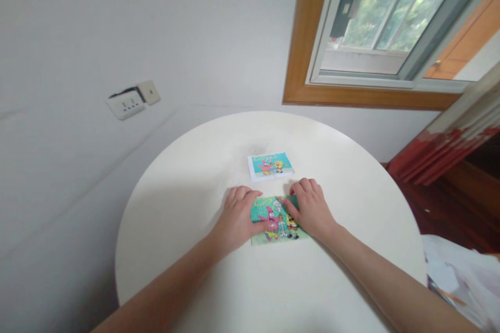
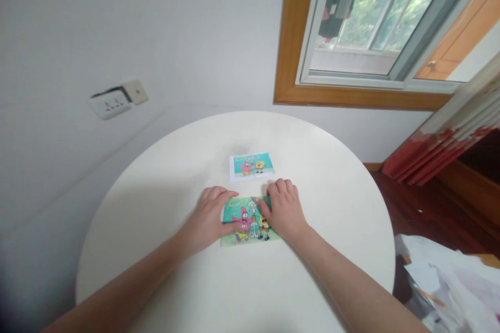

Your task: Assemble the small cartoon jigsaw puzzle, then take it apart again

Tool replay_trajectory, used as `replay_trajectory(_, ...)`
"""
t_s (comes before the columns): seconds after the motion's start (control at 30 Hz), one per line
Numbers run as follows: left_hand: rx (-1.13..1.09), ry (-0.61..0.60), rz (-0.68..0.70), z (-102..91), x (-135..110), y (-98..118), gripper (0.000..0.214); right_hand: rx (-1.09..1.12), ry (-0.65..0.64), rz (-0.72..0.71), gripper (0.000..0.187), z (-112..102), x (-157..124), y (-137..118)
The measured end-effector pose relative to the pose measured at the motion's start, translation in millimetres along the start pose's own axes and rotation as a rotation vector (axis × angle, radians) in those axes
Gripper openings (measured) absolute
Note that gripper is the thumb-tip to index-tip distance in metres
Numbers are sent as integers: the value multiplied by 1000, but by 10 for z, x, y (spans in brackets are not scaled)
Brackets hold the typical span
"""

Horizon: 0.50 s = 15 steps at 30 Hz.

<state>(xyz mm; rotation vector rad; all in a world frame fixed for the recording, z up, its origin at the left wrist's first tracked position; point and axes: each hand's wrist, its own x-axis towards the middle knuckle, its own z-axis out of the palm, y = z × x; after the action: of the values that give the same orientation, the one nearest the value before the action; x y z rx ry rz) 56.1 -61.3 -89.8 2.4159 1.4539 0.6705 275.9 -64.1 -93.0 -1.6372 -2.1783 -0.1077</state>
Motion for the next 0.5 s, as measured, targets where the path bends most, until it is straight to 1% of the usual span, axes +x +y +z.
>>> replay_trajectory(0.2,-49,0,-54,-13,20,-7,52,-20,4,4,29,5,5,-6)
replay_trajectory(0.33,-58,-8,-39,-18,26,8,47,-19,1,-15,28,-5,14,7)
replay_trajectory(0.43,-69,21,-12,-26,26,20,49,1,-4,-31,28,-7,27,15)
replay_trajectory(0.5,-74,38,5,-29,24,27,56,26,-12,-49,27,-5,36,22)
